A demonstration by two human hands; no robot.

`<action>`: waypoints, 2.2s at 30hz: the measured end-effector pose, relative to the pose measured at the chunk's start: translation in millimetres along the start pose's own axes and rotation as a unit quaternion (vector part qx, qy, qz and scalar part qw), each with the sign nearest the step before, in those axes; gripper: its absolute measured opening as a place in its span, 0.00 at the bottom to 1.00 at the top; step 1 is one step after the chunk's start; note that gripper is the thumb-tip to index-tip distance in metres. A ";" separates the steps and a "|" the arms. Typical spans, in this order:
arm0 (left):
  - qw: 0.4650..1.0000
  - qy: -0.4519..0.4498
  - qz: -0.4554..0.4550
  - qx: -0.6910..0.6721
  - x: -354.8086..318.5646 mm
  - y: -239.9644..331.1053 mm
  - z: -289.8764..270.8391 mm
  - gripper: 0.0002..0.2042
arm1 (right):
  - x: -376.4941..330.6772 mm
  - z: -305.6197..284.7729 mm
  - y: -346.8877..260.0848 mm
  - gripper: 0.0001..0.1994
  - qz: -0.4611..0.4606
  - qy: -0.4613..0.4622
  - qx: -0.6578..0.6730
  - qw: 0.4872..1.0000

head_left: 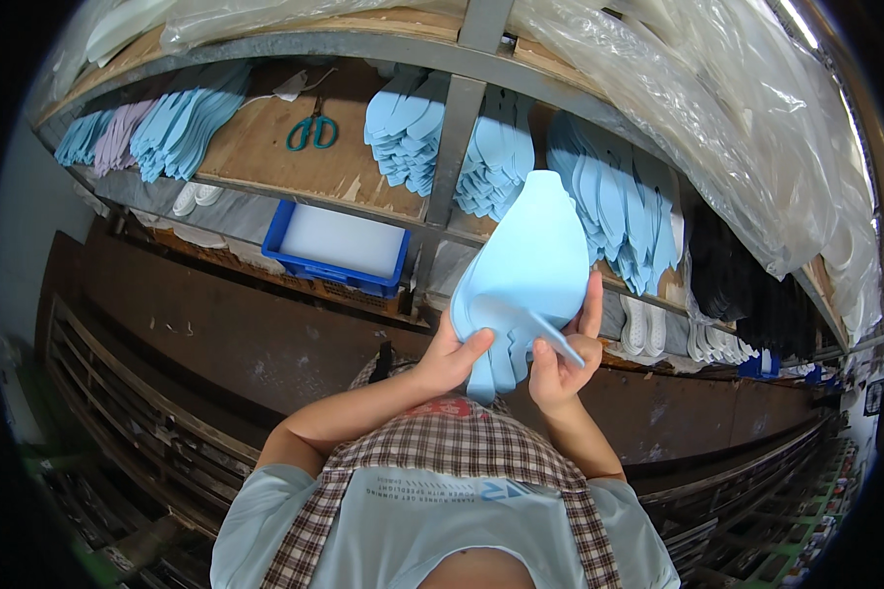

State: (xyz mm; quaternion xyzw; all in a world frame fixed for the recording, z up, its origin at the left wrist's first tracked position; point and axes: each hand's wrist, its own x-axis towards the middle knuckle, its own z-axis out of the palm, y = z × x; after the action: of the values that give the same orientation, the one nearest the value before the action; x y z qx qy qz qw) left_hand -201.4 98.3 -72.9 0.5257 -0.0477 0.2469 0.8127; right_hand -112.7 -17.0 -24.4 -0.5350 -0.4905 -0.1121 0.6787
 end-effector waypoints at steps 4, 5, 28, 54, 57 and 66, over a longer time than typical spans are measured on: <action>0.997 0.017 0.029 0.065 0.3 2.5 0.5 0.28 | -5.2 1.3 -0.2 0.10 -0.022 0.003 0.017 1.000; 0.992 0.028 0.038 0.113 0.5 3.3 1.3 0.27 | -6.7 0.9 0.0 0.10 -0.030 0.003 0.017 0.999; 0.975 0.011 -0.137 -0.173 -6.3 -36.2 -10.2 0.26 | 0.2 3.4 -0.6 0.12 -0.127 0.000 0.011 0.992; 0.991 0.071 -0.061 -0.091 10.1 11.1 10.6 0.28 | 15.9 9.0 -5.6 0.14 0.245 0.183 0.165 0.938; 0.988 0.071 -0.066 -0.120 8.4 8.3 7.9 0.27 | 18.1 7.7 -3.1 0.14 0.270 0.190 0.200 0.922; 0.979 0.068 -0.071 -0.181 7.6 1.6 2.7 0.24 | 15.9 4.3 3.4 0.22 0.301 0.214 0.301 0.879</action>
State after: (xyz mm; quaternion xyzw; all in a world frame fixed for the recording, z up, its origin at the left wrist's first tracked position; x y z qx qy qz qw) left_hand -195.0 99.2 -67.8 0.3539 0.0010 0.2112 0.9111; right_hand -104.9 -6.1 -14.3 -0.3899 -0.1586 0.1386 0.8964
